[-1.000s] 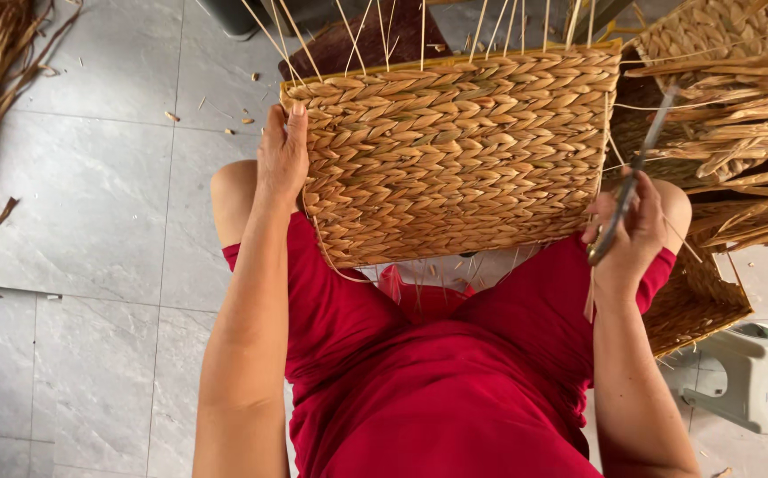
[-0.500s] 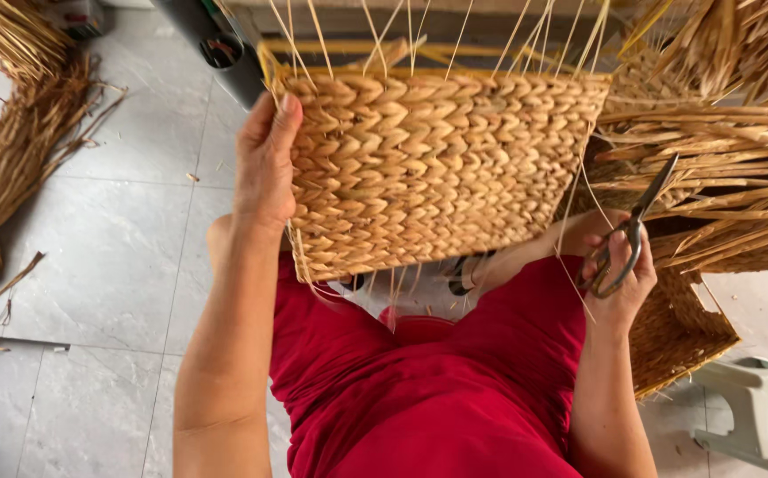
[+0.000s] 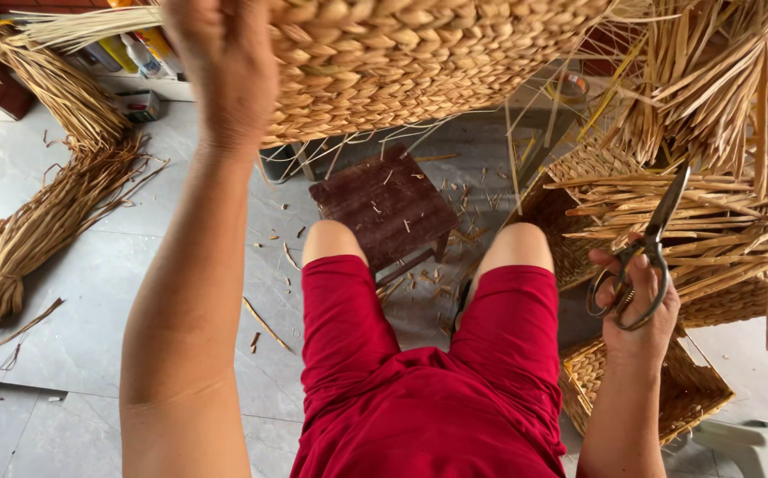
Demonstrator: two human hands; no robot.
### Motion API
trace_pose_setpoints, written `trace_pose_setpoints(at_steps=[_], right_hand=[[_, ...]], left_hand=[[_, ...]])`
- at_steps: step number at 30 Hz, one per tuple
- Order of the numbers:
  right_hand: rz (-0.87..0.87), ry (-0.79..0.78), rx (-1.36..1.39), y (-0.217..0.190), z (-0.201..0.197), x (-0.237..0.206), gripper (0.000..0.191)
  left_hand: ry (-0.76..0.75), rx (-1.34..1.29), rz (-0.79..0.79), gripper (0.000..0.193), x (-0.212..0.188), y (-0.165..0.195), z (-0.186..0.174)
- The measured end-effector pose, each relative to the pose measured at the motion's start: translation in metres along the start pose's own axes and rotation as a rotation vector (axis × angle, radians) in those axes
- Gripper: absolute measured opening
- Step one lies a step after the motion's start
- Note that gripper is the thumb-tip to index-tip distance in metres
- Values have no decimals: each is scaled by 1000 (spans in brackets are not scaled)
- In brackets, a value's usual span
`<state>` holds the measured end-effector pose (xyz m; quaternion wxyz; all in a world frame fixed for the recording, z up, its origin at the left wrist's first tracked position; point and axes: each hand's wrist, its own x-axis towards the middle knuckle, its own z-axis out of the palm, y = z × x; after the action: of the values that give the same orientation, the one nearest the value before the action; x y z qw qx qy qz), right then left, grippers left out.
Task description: The person weaves water hyacinth strands around a woven panel set in a yellow frame, working the strands over and under the woven surface with both hands. They trim excess strand ends with scissors and fold and tuck the strands along the frame edge to build up the basket body.
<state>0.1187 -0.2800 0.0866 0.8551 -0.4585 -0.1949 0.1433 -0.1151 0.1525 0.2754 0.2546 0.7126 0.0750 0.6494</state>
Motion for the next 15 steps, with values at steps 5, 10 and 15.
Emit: trace_pose_setpoints(at_steps=[5, 10, 15], right_hand=[[78, 32, 22, 3, 3, -21, 34], [166, 125, -21, 23, -17, -24, 29], [173, 169, -79, 37, -41, -32, 21]], left_hand=[[-167, 33, 169, 35, -66, 16, 8], [-517, 108, 276, 25, -178, 47, -1], [-783, 53, 265, 29, -274, 87, -43]])
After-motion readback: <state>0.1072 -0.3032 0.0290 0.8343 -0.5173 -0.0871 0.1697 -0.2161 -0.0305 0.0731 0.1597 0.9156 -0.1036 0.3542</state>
